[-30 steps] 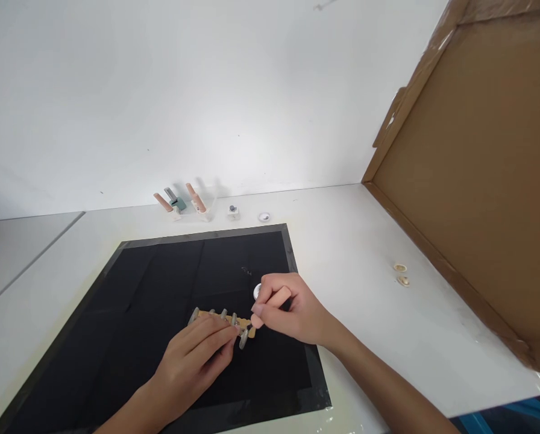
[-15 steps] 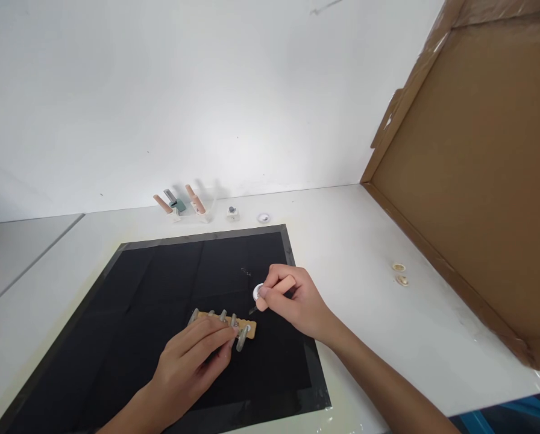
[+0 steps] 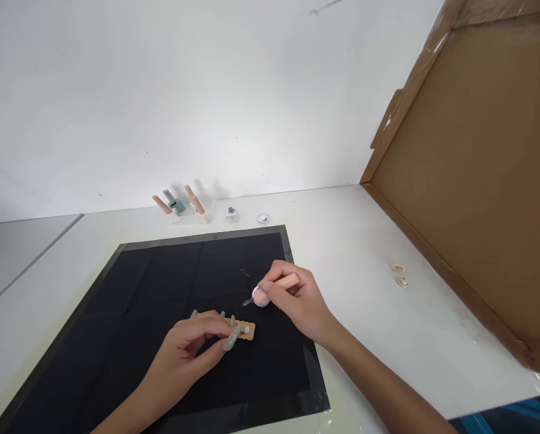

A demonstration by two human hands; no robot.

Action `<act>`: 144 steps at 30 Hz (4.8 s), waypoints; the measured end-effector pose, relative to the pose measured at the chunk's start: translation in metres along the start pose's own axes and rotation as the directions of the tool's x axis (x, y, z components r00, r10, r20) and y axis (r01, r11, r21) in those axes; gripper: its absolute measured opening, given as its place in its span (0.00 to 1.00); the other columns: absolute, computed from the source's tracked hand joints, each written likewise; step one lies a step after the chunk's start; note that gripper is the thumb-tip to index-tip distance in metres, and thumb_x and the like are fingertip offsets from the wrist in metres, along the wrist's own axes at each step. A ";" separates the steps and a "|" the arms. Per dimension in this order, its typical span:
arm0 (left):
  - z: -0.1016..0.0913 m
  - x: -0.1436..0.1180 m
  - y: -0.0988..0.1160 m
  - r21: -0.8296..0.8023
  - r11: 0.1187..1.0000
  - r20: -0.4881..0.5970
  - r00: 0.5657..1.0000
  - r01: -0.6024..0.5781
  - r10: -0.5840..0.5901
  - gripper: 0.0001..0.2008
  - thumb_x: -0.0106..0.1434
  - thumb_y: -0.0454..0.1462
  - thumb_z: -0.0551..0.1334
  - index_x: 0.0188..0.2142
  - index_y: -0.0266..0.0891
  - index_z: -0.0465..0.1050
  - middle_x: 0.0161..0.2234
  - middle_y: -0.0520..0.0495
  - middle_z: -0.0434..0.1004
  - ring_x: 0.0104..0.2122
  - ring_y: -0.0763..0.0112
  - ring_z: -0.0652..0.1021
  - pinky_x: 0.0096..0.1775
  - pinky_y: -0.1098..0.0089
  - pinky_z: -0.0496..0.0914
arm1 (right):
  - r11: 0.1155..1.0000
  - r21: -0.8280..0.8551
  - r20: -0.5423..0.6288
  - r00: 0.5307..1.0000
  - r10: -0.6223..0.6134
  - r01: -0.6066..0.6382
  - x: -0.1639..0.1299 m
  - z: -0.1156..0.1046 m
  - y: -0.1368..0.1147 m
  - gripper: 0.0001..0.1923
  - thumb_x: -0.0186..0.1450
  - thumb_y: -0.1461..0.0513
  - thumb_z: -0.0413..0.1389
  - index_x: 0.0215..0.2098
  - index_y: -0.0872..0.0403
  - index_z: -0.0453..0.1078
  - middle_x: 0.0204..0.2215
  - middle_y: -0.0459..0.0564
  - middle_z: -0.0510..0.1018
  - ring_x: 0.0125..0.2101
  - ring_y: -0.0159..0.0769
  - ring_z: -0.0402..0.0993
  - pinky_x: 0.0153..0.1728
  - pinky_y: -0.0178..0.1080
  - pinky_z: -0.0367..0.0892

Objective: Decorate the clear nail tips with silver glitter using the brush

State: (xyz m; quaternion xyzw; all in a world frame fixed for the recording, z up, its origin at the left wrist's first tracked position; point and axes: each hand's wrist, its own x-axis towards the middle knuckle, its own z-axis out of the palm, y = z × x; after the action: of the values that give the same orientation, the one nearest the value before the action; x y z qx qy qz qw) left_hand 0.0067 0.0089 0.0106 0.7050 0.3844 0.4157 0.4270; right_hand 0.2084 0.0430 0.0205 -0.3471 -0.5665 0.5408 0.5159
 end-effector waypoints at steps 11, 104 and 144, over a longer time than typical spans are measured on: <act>-0.003 0.000 -0.002 -0.495 0.717 0.275 0.871 0.491 -0.407 0.06 0.56 0.40 0.67 0.27 0.39 0.79 0.22 0.52 0.73 0.25 0.76 0.72 0.33 0.73 0.67 | 0.987 -0.047 0.233 0.963 -0.138 0.152 -0.007 0.004 -0.003 0.06 0.63 0.60 0.56 0.30 0.53 0.73 0.24 0.47 0.71 0.24 0.31 0.66 0.25 0.35 0.63; -0.007 -0.008 -0.007 0.708 0.361 0.276 0.709 -0.607 0.649 0.09 0.60 0.24 0.59 0.40 0.30 0.73 0.30 0.42 0.79 0.30 0.65 0.78 0.33 0.63 0.77 | 0.901 -0.283 0.289 0.925 -0.248 0.330 -0.011 0.012 -0.006 0.09 0.56 0.73 0.52 0.23 0.54 0.68 0.19 0.46 0.73 0.21 0.30 0.64 0.22 0.33 0.60; 0.000 -0.003 -0.005 0.064 0.995 -0.063 0.995 -0.074 0.078 0.10 0.55 0.25 0.60 0.29 0.38 0.77 0.24 0.49 0.78 0.24 0.73 0.76 0.27 0.74 0.70 | 0.979 -0.152 0.038 0.991 -0.131 0.136 -0.006 0.005 -0.005 0.09 0.61 0.67 0.53 0.23 0.53 0.67 0.21 0.44 0.70 0.23 0.31 0.66 0.24 0.34 0.62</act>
State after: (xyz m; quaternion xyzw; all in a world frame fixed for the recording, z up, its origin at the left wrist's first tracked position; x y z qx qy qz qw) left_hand 0.0048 0.0085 0.0050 0.7181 0.3836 0.4424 0.3761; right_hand 0.2056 0.0351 0.0245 -0.3397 -0.6356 0.4643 0.5149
